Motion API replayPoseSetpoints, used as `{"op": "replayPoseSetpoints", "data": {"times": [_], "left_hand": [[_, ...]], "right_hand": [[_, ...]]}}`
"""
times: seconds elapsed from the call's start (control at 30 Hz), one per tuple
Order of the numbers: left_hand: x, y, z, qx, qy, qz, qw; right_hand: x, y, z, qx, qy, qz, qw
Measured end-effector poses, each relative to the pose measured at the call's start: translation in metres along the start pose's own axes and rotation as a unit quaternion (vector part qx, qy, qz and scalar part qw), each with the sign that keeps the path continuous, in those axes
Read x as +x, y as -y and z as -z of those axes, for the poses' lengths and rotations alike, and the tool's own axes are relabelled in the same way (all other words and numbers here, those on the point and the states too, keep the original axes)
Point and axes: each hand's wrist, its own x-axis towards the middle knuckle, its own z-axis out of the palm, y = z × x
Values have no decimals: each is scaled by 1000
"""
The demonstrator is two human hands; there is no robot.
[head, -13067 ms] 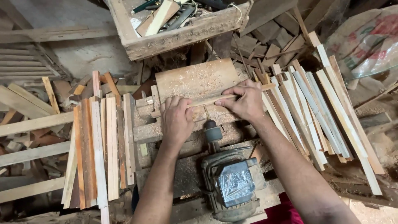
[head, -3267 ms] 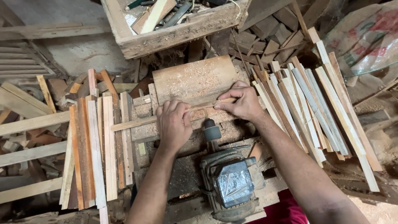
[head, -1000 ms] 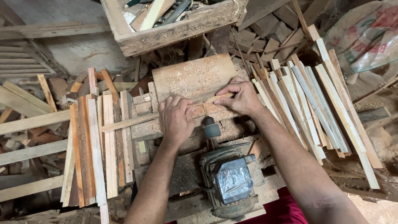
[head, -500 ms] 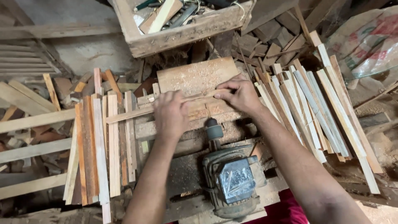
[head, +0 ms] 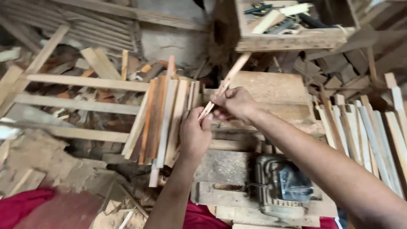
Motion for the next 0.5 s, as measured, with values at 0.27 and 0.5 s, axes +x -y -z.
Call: {"op": "replayPoseSetpoints", "data": {"times": [0.27,0.5], "left_hand": [[-37,75,60,171,-85,45,981],[-28,111,24,349,-92,17,933]], "right_hand": [[50,-6,-105,-8,-28,54,998],[71,-59,-134,-479,-46,114,869]]}}
